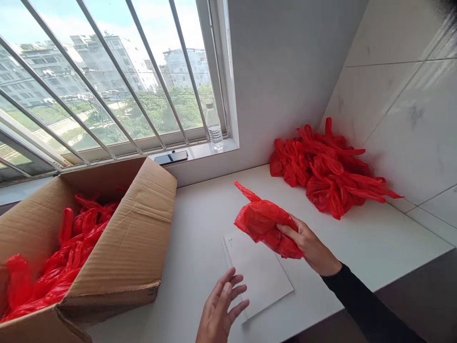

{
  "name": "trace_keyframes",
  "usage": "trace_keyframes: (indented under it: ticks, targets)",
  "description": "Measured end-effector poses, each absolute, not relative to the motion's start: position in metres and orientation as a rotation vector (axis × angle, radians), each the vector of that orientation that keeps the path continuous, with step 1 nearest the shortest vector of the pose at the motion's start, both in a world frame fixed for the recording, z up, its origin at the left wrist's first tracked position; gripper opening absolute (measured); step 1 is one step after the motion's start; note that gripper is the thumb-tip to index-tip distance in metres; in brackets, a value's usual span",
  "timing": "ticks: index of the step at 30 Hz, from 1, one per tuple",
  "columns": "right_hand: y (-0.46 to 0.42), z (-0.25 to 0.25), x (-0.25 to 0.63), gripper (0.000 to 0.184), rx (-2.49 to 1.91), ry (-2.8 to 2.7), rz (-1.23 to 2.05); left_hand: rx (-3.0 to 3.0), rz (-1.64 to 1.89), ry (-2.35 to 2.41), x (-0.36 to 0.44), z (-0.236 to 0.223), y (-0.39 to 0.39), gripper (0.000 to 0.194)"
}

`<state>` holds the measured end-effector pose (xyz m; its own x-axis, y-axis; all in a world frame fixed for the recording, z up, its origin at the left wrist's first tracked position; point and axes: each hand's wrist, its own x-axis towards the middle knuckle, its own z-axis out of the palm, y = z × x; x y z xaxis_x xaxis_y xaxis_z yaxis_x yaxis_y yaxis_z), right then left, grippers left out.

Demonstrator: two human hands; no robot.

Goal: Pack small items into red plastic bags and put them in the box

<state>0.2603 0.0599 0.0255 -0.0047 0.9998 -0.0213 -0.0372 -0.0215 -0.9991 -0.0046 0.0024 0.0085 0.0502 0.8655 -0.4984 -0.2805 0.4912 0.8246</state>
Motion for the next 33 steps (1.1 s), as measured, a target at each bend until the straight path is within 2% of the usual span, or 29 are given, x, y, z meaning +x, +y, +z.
trace_keyframes:
  ticks: [3, 5, 8, 12, 17, 23, 29, 33]
  targets:
    - [0.018, 0.031, 0.231, 0.044, -0.970, -0.945, 1.587, 0.497, 0.938, 0.949, 0.032, 0.006, 0.007, 0.047]
    - [0.001, 0.029, 0.219, 0.045, -0.958, -0.929, 1.629, 0.477, 0.985, 0.843, 0.042, 0.008, 0.009, 0.037]
    - [-0.011, 0.023, 0.213, 0.043, -1.000, -0.918, 1.620, 0.475, 1.058, 0.854, 0.040, 0.010, 0.007, 0.033]
    - [-0.011, 0.017, 0.213, 0.040, -1.020, -0.864, 1.621, 0.487, 1.050, 0.878, 0.031, 0.010, 0.001, 0.034]
    - [-0.007, 0.008, 0.208, 0.031, -1.068, -1.003, 1.557, 0.506, 0.988, 0.808, 0.031, 0.014, -0.004, 0.049]
    - [-0.012, 0.001, 0.196, 0.023, -1.302, -1.235, 1.259, 0.517, 0.990, 0.817, 0.034, 0.011, 0.000, 0.040]
    - [-0.014, 0.009, 0.197, 0.032, -1.314, -1.297, 1.348, 0.433, 1.024, 0.867, 0.023, 0.006, 0.010, 0.045]
    - [-0.011, 0.006, 0.193, 0.020, -1.312, -1.383, 1.157, 0.523, 1.075, 0.904, 0.018, 0.007, 0.015, 0.045]
